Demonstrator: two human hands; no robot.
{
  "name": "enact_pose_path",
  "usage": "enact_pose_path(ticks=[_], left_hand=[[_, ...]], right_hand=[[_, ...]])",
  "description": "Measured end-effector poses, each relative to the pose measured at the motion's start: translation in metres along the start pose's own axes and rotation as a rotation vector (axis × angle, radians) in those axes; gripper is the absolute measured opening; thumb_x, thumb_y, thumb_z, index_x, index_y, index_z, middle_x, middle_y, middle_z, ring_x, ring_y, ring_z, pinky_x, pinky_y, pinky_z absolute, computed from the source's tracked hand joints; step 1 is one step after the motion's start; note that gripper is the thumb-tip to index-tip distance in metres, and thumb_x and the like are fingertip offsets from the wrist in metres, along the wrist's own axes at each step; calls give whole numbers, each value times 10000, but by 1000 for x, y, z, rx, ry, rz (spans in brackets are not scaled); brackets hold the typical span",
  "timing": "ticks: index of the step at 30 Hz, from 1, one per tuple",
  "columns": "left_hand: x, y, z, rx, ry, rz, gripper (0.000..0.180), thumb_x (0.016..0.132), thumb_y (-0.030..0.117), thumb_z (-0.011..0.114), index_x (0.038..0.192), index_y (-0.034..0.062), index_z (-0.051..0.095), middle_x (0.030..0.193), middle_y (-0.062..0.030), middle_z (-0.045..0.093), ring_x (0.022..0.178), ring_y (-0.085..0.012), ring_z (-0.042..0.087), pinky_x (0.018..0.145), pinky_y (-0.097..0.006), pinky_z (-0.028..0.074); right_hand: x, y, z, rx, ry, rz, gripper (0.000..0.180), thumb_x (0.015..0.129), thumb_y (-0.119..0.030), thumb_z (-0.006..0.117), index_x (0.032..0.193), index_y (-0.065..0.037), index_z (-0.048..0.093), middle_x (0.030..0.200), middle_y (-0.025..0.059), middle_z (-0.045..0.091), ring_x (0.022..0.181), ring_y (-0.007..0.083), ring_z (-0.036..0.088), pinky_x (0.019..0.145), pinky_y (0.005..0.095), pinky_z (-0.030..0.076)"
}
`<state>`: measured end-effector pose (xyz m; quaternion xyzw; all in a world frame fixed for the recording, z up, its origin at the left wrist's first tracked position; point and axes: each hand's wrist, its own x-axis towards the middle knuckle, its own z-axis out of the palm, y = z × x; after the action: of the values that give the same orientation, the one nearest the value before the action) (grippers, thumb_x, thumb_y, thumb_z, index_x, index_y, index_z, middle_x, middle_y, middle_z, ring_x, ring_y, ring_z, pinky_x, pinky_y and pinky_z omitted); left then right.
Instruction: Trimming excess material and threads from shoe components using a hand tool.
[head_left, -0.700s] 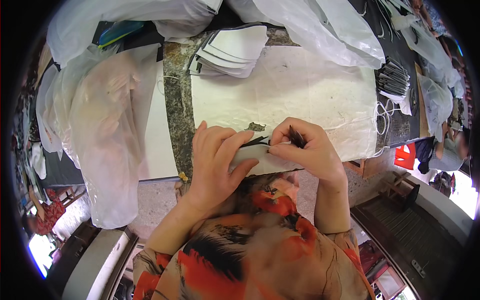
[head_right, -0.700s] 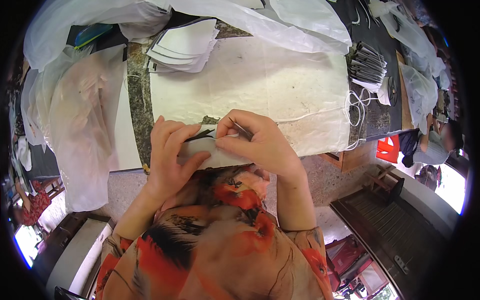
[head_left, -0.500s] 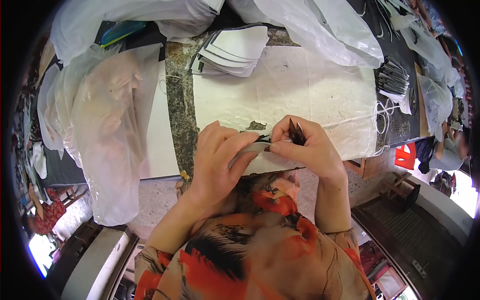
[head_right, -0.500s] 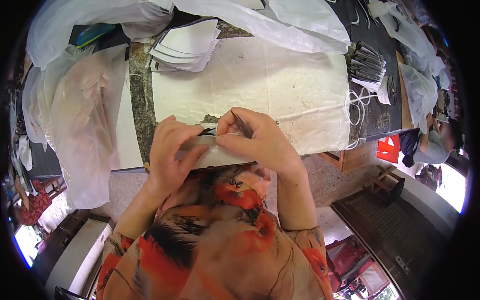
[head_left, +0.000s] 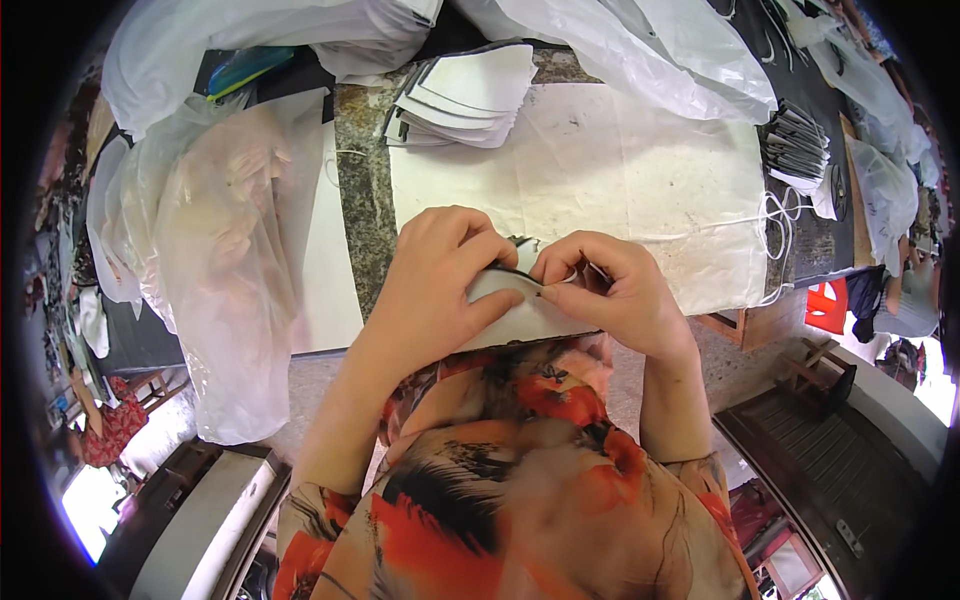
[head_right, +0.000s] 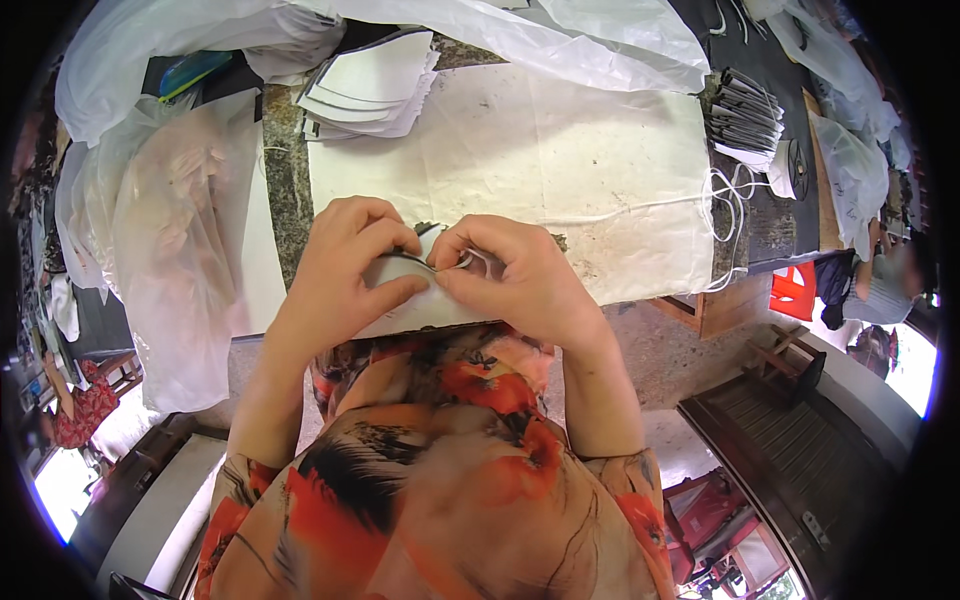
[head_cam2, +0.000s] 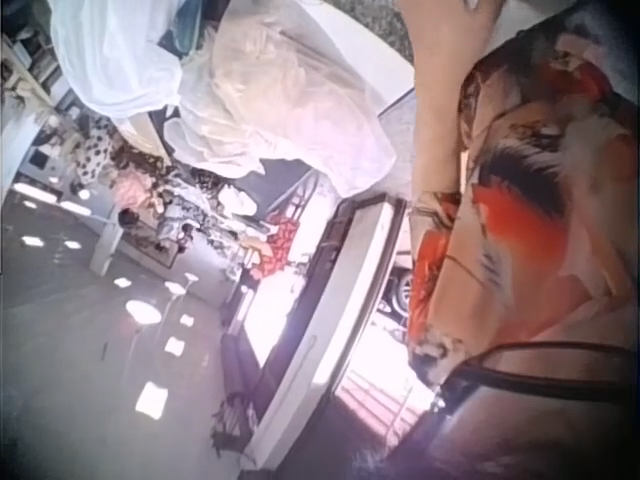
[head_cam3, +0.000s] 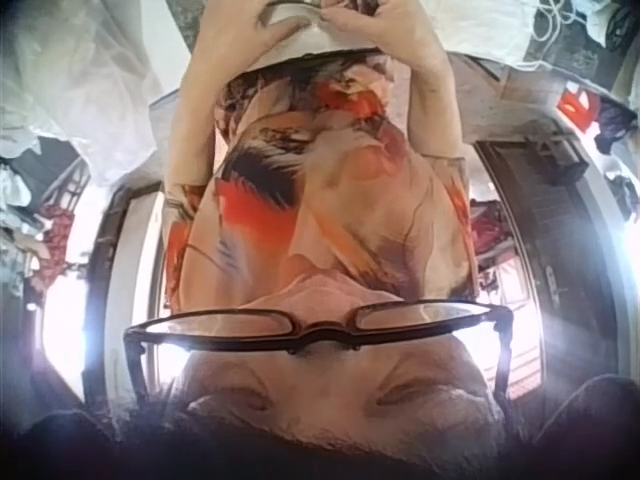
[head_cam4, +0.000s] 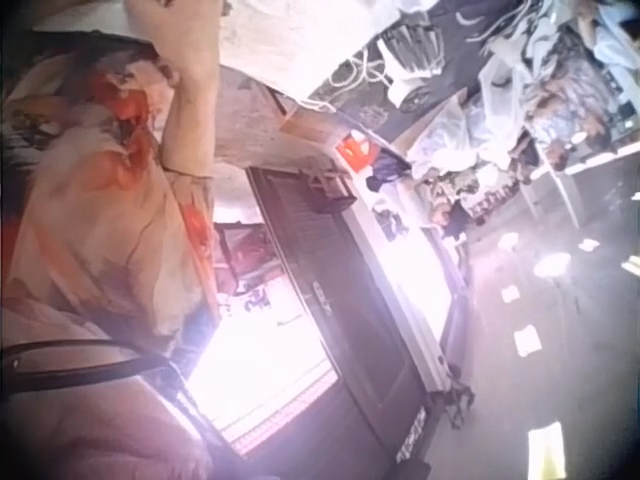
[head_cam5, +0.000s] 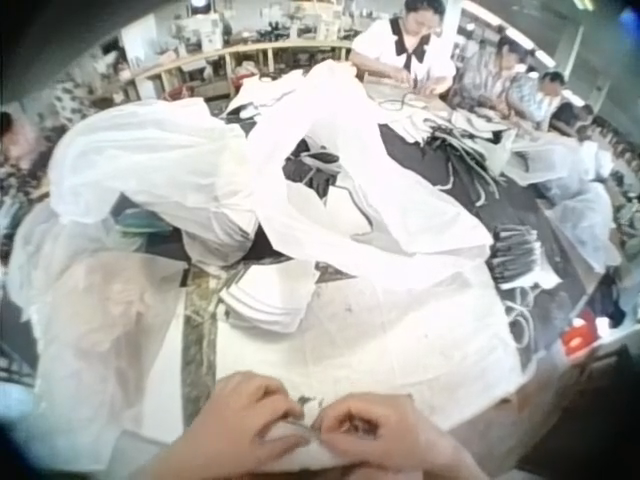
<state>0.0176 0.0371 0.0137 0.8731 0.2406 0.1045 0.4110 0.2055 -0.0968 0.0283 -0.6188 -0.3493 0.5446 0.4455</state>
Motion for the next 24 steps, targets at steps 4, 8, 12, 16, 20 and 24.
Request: enact_pose_path(ticks=[4,8,12,16,20,24], left_hand=[[0,-6,-12,114,-121,82,386,701,225,865,1041,122,714,1240,-103,581,1241,-339,497,1081,-443,375],[-1,-8,-28,-14,-242,37,372,711,239,876,1036,120,740,1333,-95,567,1326,-335,461,1133,-448,346],[-5,-16,-41,-214,-309,-96,336,716,220,876,1005,111,742,1356,-93,566,1376,-328,437,1170,-465,314],[-15,-31,-36,-29,-277,-2,327,719,186,871,1004,104,736,1376,-92,565,1440,-333,389,1185,-468,290],[-13,-22,-45,-110,-292,-37,273,766,260,828,975,110,738,1387,-123,565,1457,-375,358,1193,-501,254],[-6,-5,-37,-155,-248,-120,269,770,254,849,983,124,748,1406,-87,561,1476,-362,330,1193,-493,249]], right_hand=[[1,5,-2,88,-7,112,77,890,-2,678,953,-12,635,990,26,681,826,39,538,717,206,440],[5,9,-2,197,50,127,105,885,-11,698,969,-20,636,1004,53,696,867,63,585,782,221,473],[5,10,0,180,93,120,92,888,-64,710,953,-27,657,821,-35,617,744,29,541,673,202,442],[4,8,2,211,196,109,92,893,-65,713,952,-26,653,820,-35,621,733,36,543,668,210,437],[3,9,1,181,174,122,91,908,-86,705,945,-26,649,808,-29,617,719,41,540,655,217,429],[6,5,6,164,129,132,102,931,-114,690,943,-31,634,798,-25,604,721,46,537,661,219,429]])
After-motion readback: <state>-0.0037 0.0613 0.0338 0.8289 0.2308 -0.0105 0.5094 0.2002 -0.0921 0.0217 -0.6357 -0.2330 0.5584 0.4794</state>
